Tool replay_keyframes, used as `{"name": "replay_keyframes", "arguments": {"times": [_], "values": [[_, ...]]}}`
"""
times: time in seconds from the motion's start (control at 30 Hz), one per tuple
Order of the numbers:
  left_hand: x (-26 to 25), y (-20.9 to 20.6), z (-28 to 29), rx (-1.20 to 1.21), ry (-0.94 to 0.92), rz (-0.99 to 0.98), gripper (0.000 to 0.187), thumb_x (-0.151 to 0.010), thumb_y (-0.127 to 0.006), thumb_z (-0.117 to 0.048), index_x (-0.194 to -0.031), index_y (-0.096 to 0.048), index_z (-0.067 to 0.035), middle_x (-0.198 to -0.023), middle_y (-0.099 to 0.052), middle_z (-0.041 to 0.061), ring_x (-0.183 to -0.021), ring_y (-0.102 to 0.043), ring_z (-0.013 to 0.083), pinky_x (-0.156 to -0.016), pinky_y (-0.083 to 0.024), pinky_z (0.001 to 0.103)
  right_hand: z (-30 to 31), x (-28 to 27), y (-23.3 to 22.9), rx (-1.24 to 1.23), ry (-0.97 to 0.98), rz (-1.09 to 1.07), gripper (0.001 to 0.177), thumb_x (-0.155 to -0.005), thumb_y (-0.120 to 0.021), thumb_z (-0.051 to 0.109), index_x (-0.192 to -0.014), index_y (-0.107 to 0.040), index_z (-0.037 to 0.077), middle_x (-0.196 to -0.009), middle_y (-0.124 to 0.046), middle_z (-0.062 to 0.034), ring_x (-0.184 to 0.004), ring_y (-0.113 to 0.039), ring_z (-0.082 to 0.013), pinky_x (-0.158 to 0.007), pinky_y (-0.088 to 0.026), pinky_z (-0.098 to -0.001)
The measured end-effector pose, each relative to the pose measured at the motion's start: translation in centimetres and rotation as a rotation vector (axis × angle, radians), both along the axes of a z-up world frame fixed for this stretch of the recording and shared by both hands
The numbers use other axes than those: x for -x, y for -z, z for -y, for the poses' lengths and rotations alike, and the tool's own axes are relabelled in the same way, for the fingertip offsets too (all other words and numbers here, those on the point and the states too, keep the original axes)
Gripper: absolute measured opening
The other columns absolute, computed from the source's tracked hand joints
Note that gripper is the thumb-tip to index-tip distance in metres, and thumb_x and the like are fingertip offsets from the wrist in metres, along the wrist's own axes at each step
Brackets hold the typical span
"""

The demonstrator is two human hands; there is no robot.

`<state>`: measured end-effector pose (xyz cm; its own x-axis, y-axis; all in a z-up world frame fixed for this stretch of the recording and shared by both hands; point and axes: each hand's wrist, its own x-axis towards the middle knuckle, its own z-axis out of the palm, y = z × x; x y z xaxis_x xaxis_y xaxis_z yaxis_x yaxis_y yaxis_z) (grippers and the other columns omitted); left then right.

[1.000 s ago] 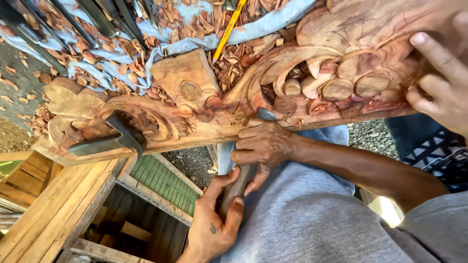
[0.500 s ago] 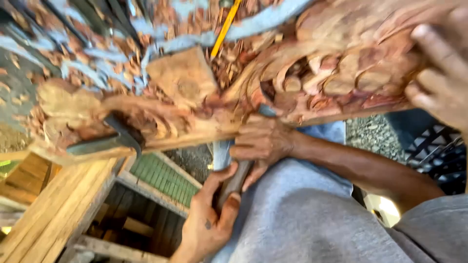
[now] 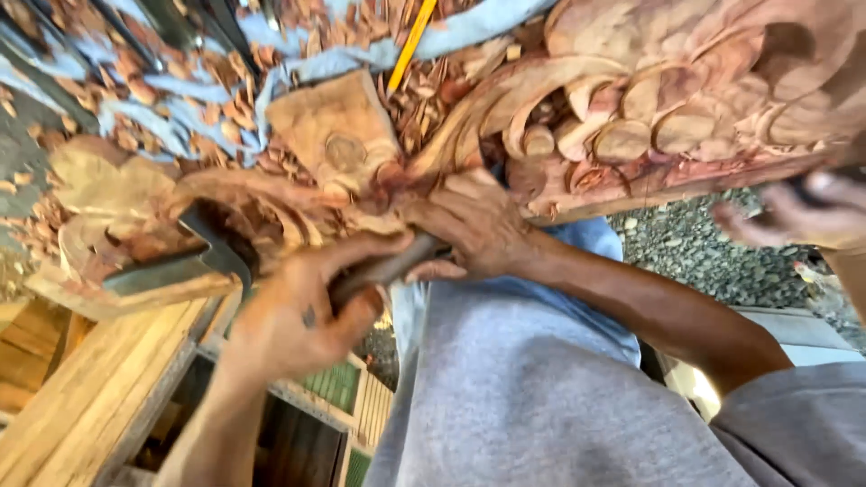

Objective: The person uses a variety of chisels and a hammer to carve intricate decorative patterns into a large wooden board.

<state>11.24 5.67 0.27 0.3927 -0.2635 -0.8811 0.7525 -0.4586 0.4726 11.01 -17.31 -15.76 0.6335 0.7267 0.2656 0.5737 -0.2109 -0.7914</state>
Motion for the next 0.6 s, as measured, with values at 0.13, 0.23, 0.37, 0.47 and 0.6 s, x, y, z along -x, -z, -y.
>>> {"name": "replay_keyframes", "arguments": {"times": [0.13, 0.23, 0.37, 0.47, 0.6], "values": [[6.2, -1.3, 3.6, -0.007, -0.134, 0.185, 0.047, -0.088, -0.059, -0.005, -0.135, -0.061, -0.006, -0.088, -0.064, 0.005, -0.073, -0.055, 0.0086, -0.061, -0.047, 0.026, 0.5, -0.1, -0.6, -0.101, -0.082, 0.012, 0.067, -0.088, -0.075, 0.069, -0.115, -0.067, 0.008, -0.098, -0.067, -0.0049, -0.083, -0.06, -0.0215, -0.071, -0.045, -0.0379], [7.1, -1.7, 5.5, -0.094, -0.253, 0.223, 0.045, -0.09, -0.059, -0.005, -0.135, -0.059, -0.005, -0.094, -0.065, 0.003, -0.078, -0.057, 0.007, -0.066, -0.05, 0.024, 0.6, 0.2, 0.2, -0.2, -0.2, 0.014, 0.067, -0.079, -0.077, 0.071, -0.103, -0.067, 0.009, -0.091, -0.066, -0.0057, -0.077, -0.061, -0.0222, -0.065, -0.045, -0.0388], [7.0, -0.9, 3.8, -0.131, -0.278, 0.085, 0.047, -0.088, -0.061, -0.005, -0.135, -0.062, -0.009, -0.08, -0.062, 0.001, -0.065, -0.051, 0.0061, -0.057, -0.045, 0.024, 0.3, -0.3, -0.8, -0.175, -0.151, -0.057, 0.059, -0.074, -0.079, 0.063, -0.1, -0.067, 0.011, -0.09, -0.066, -0.0047, -0.076, -0.061, -0.0234, -0.062, -0.045, -0.0387], [5.0, 1.3, 0.8, -0.025, -0.21, 0.075, 0.052, -0.085, -0.061, -0.003, -0.137, -0.064, -0.011, -0.079, -0.06, 0.002, -0.062, -0.048, 0.0074, -0.054, -0.042, 0.025, 0.2, -0.6, -1.2, -0.081, -0.039, -0.041, 0.058, -0.08, -0.081, 0.06, -0.109, -0.067, 0.011, -0.101, -0.067, -0.0047, -0.085, -0.063, -0.023, -0.07, -0.046, -0.037], [2.7, -0.4, -0.6, -0.024, 0.078, 0.122, 0.057, -0.083, -0.069, -0.009, -0.14, -0.065, -0.014, -0.078, -0.063, 0.003, -0.059, -0.047, 0.0122, -0.051, -0.039, 0.029, -0.1, 0.7, -1.9, -0.075, 0.058, 0.0, 0.063, -0.079, -0.085, 0.06, -0.113, -0.068, 0.009, -0.1, -0.067, -0.0049, -0.085, -0.06, -0.0219, -0.074, -0.043, -0.0393]]}}
